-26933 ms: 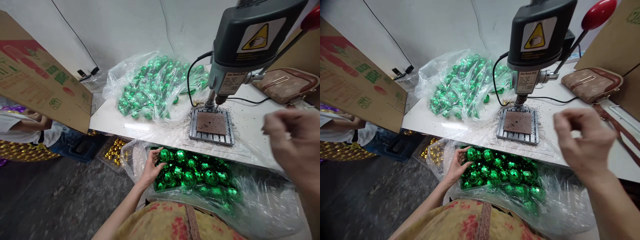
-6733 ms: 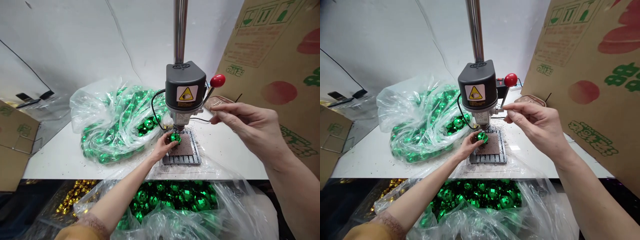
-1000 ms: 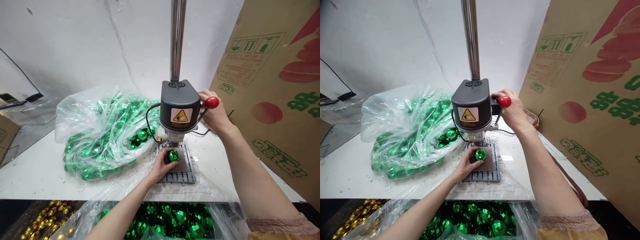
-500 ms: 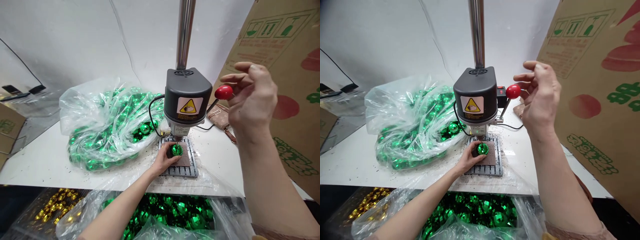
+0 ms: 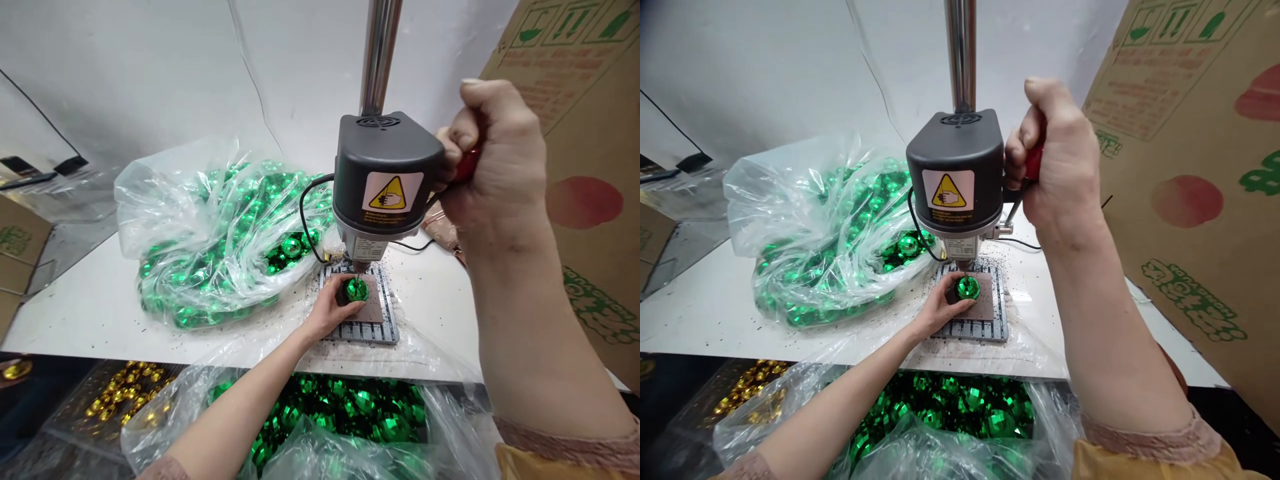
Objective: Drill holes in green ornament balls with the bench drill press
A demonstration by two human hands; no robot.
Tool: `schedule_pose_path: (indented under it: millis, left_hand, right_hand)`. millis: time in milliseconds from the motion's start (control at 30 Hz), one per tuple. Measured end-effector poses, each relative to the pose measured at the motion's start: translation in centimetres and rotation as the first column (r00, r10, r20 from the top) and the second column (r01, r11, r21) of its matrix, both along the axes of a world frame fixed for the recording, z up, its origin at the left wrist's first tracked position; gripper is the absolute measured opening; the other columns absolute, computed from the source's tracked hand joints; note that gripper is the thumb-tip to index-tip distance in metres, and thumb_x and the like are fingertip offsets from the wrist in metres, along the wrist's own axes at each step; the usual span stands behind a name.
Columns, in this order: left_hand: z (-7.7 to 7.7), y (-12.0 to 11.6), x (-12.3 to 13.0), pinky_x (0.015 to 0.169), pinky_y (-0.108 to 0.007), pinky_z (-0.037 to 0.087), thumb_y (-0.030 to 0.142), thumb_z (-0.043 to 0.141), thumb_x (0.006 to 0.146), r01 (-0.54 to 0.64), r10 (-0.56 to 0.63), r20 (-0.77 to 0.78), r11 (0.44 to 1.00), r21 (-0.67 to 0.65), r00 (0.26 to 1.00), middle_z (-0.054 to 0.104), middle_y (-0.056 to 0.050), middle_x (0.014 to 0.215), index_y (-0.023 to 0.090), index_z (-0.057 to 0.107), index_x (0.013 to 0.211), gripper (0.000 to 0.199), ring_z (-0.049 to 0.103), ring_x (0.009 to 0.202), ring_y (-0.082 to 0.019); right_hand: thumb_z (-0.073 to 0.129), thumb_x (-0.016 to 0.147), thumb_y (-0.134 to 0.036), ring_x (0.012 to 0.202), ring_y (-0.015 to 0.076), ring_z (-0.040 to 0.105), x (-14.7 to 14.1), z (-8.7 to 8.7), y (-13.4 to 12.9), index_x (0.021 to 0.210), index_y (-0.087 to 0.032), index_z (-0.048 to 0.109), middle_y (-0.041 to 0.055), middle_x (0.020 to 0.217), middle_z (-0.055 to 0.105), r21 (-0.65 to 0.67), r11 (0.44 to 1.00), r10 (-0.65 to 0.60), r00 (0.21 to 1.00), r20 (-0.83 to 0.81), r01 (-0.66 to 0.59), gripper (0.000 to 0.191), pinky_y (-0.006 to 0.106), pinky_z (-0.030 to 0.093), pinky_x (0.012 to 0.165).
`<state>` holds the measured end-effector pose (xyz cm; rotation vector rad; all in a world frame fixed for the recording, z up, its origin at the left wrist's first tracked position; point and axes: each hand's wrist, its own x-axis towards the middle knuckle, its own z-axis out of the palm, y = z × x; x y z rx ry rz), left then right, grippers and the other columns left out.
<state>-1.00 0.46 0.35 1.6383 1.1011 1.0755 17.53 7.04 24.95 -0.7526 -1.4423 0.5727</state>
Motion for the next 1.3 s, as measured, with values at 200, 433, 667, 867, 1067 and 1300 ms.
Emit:
schedule_pose_path:
  millis: [200,433,667,867,1067,1300]
  left_hand:
    - [-0.2,0.1,0.1,0.099,-0.041,0.047,0.034,0.079,0.077,-0.007,0.007,-0.007,1.000,0.011,1.000,0.063,-0.009,0.118,0.022,0.056,0.123,0.053,0.060,0.111,-0.026]
    - [-0.1,0.0,0.1,0.099,-0.041,0.047,0.034,0.079,0.077,-0.018,0.019,-0.028,0.999,0.029,0.999,0.064,-0.009,0.119,0.022,0.057,0.121,0.051,0.060,0.111,-0.026]
    - [-0.2,0.0,0.1,0.098,-0.041,0.047,0.035,0.078,0.078,-0.019,0.020,-0.040,0.999,0.044,0.999,0.064,-0.009,0.118,0.022,0.057,0.120,0.050,0.060,0.109,-0.026]
    - [-0.3,0.1,0.1,0.096,-0.039,0.049,0.036,0.078,0.078,-0.009,0.011,-0.034,0.998,0.058,0.999,0.065,-0.008,0.116,0.022,0.057,0.120,0.049,0.061,0.107,-0.024]
    - [-0.2,0.1,0.1,0.097,-0.040,0.048,0.035,0.078,0.078,-0.003,0.005,-0.044,0.999,0.050,0.999,0.064,-0.008,0.117,0.022,0.056,0.121,0.050,0.060,0.108,-0.025]
    - [-0.1,0.1,0.1,0.097,-0.041,0.047,0.035,0.077,0.079,0.007,-0.004,-0.045,0.999,0.054,0.999,0.064,-0.009,0.119,0.022,0.055,0.121,0.049,0.060,0.110,-0.026]
  right_hand:
    - [0.050,0.091,-0.032,0.024,0.0057,0.020,-0.9,0.3,-1.7,0.042,-0.022,0.025,-0.0057,0.032,0.022,-0.268,0.958,0.025,0.959,-0.283,-0.104,0.056,0.027,0.008,0.031]
    - [0.061,0.082,-0.027,0.026,0.0099,0.026,-1.4,-2.1,-4.8,0.038,-0.024,0.031,-0.0060,0.034,0.017,0.062,0.996,0.085,0.942,-0.326,-0.069,0.053,0.031,0.008,0.029]
    - [0.059,0.085,-0.017,0.030,0.0072,0.027,-1.6,-5.1,-6.9,0.041,-0.022,0.031,-0.0079,0.041,0.011,0.287,0.958,0.055,0.962,-0.267,0.025,0.052,0.030,0.017,0.035]
    - [0.056,0.090,-0.021,0.032,0.0032,0.029,-1.6,-6.8,-7.4,0.042,-0.017,0.028,-0.0071,0.042,0.014,0.384,0.920,0.019,0.970,-0.243,0.078,0.056,0.025,0.015,0.036]
    - [0.056,0.091,-0.026,0.034,0.0027,0.029,-1.5,-7.7,-7.2,0.042,-0.017,0.021,-0.0061,0.042,0.012,0.429,0.896,-0.016,0.976,-0.219,0.111,0.061,0.025,0.016,0.037]
    - [0.058,0.090,-0.038,0.034,0.0023,0.030,-1.1,-8.1,-7.7,0.042,-0.015,0.019,-0.0056,0.036,0.029,0.333,0.938,-0.029,0.980,-0.195,0.094,0.066,0.027,0.021,0.040]
